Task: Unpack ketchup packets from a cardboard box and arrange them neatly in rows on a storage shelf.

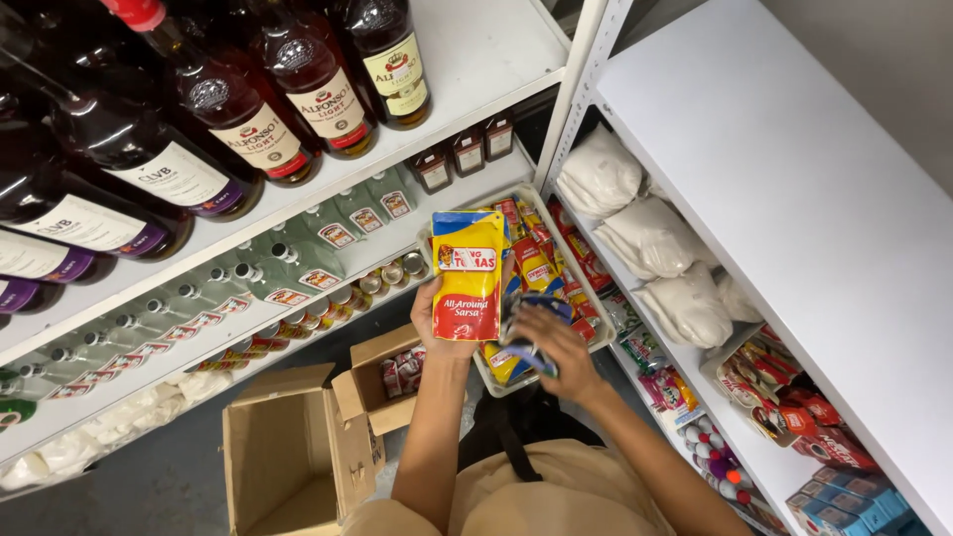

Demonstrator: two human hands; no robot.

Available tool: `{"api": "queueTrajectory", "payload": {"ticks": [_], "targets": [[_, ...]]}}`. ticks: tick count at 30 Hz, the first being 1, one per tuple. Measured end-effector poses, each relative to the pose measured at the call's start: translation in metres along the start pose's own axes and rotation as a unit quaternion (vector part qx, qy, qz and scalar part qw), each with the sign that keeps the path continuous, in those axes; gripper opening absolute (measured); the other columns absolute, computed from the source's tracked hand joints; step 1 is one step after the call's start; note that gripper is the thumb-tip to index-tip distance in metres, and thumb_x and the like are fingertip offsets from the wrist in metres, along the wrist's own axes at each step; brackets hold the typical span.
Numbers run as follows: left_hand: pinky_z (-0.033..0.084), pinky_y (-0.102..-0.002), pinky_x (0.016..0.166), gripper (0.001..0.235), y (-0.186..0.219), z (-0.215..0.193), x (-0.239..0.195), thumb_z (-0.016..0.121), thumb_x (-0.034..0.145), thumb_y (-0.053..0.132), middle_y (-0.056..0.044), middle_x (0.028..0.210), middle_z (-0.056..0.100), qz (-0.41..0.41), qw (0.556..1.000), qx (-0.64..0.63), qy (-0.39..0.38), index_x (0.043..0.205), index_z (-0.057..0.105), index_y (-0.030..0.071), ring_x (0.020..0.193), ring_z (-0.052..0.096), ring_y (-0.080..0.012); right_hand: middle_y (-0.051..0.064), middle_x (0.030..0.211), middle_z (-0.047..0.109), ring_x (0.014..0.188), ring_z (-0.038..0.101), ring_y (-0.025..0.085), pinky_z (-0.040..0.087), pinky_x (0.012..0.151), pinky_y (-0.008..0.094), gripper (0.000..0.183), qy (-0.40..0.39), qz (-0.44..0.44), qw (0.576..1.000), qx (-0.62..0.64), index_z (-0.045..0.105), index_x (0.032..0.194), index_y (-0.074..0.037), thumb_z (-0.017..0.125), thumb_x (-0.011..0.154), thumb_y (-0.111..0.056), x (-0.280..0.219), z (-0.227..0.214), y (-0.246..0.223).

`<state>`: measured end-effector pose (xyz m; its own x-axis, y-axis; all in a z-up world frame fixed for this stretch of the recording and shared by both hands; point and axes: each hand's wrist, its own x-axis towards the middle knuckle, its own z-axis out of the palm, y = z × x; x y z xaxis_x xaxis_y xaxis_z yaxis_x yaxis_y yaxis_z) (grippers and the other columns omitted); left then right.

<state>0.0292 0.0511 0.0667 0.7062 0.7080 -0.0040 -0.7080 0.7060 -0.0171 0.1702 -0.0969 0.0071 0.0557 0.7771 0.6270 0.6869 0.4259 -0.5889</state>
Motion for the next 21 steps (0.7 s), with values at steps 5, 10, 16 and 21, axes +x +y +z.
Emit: {"api": "queueTrajectory", "payload": {"ticks": [5,10,16,21], "targets": [[0.04,-0.054,0.118,0.069,0.005,-0.027,-0.01,0.057,0.092,0.03,-0.027,0.149,0.052,-0.011,0.999,0.046,-0.001,0.149,0.044,-0.008,0.137,0.05,-0.0463,0.017,0.153,0.053,0.148,0.044,0.036,0.034,0.126,0.051,0.07,-0.016,0.121,0.992,-0.044,0.051,0.147,-0.005,0.076,0.082,-0.007,0.029,-0.003,0.01],[0.05,-0.048,0.109,0.056,0.003,-0.068,-0.014,0.055,0.096,0.028,-0.023,0.135,0.065,0.002,0.996,0.067,0.065,0.14,0.053,-0.007,0.121,0.065,-0.0362,0.019,0.165,0.023,0.154,0.02,0.032,0.015,0.124,0.047,0.105,-0.015,0.282,0.911,0.302,0.012,0.161,-0.011,0.08,0.081,-0.015,0.04,0.003,0.015],[0.052,-0.043,0.103,0.05,-0.008,-0.146,-0.01,0.053,0.1,0.028,-0.021,0.126,0.07,0.005,0.973,0.218,0.079,0.134,0.058,-0.008,0.114,0.068,-0.0305,0.02,0.144,0.061,0.129,0.063,0.025,0.052,0.111,0.041,0.052,0.113,0.418,0.775,0.46,0.053,0.149,0.002,0.054,0.107,-0.029,0.033,0.013,0.01],[0.047,-0.031,0.107,0.051,-0.021,-0.017,0.002,0.051,0.101,0.034,-0.007,0.132,0.069,0.04,0.908,0.411,0.064,0.139,0.056,0.0,0.121,0.064,-0.016,0.01,0.104,0.08,0.088,0.075,0.014,0.063,0.079,0.032,0.032,0.148,0.437,0.796,0.391,0.068,0.126,0.003,0.064,0.099,-0.015,0.061,-0.024,-0.026]]}}
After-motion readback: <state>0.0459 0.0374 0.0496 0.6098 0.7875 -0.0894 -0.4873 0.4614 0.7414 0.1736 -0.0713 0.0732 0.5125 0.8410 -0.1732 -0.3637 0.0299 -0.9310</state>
